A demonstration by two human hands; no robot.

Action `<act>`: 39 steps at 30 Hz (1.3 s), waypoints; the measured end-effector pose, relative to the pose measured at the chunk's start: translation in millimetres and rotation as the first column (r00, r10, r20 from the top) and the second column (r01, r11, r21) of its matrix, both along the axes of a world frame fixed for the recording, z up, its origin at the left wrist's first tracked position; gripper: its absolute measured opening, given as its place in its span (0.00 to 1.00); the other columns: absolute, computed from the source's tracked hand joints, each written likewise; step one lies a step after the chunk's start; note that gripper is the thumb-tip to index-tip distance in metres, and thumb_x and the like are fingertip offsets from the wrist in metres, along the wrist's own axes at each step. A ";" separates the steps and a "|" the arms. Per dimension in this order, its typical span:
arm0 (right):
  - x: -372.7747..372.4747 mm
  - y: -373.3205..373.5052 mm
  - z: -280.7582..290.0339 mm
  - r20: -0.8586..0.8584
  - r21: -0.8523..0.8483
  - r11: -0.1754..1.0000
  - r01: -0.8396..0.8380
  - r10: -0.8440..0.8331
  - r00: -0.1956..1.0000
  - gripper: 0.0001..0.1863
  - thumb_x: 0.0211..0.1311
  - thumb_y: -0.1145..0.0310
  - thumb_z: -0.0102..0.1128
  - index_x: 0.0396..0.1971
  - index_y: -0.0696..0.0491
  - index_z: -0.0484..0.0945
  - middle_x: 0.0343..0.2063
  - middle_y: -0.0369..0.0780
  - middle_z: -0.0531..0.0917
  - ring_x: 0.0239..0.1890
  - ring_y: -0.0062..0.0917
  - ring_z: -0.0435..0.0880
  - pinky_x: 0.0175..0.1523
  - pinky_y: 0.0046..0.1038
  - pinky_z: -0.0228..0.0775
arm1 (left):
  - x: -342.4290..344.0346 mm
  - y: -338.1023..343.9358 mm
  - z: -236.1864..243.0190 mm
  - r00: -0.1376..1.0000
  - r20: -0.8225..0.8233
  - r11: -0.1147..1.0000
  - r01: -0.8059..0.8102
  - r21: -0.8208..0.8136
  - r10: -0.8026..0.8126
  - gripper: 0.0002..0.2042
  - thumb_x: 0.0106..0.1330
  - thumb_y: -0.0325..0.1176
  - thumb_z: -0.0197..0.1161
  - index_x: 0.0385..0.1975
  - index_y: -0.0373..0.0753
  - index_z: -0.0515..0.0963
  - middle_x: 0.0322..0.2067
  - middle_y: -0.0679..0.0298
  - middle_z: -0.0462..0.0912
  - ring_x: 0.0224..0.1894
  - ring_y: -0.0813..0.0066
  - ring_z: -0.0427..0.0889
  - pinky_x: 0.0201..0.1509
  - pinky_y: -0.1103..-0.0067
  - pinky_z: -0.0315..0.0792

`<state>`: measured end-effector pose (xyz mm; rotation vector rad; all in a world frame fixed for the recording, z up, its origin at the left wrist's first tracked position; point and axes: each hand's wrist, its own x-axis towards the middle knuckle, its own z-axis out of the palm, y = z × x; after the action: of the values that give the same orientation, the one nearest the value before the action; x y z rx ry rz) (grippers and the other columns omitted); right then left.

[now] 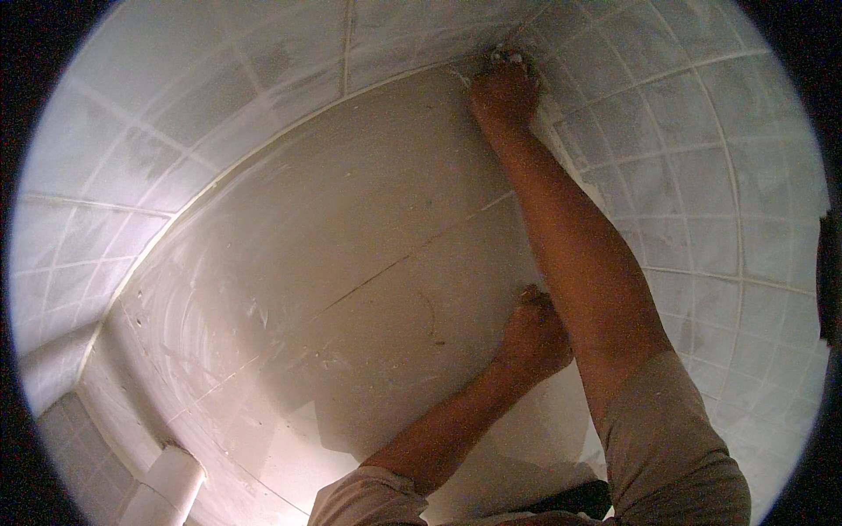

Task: The person applies white grout to the joints between wall tiles using a putty knife and a pink spreading tool, then wipes excess material from the tiles.

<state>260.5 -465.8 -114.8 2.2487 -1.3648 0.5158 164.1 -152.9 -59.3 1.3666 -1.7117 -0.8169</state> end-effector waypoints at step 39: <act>27.5 17.2 17.7 -0.202 0.544 0.785 0.296 -0.220 0.954 0.20 0.67 0.60 0.52 0.51 0.55 0.81 0.54 0.50 0.80 0.57 0.46 0.78 0.60 0.48 0.70 | -8.3 5.0 -12.0 0.961 -0.214 0.980 -0.191 -0.054 0.175 0.13 0.62 0.33 0.57 0.43 0.36 0.81 0.38 0.48 0.83 0.43 0.52 0.81 0.52 0.59 0.67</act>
<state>287.9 -448.6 -97.0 2.4118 -1.9120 -0.1684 155.9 -147.9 -71.3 1.3180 -1.4177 -0.7555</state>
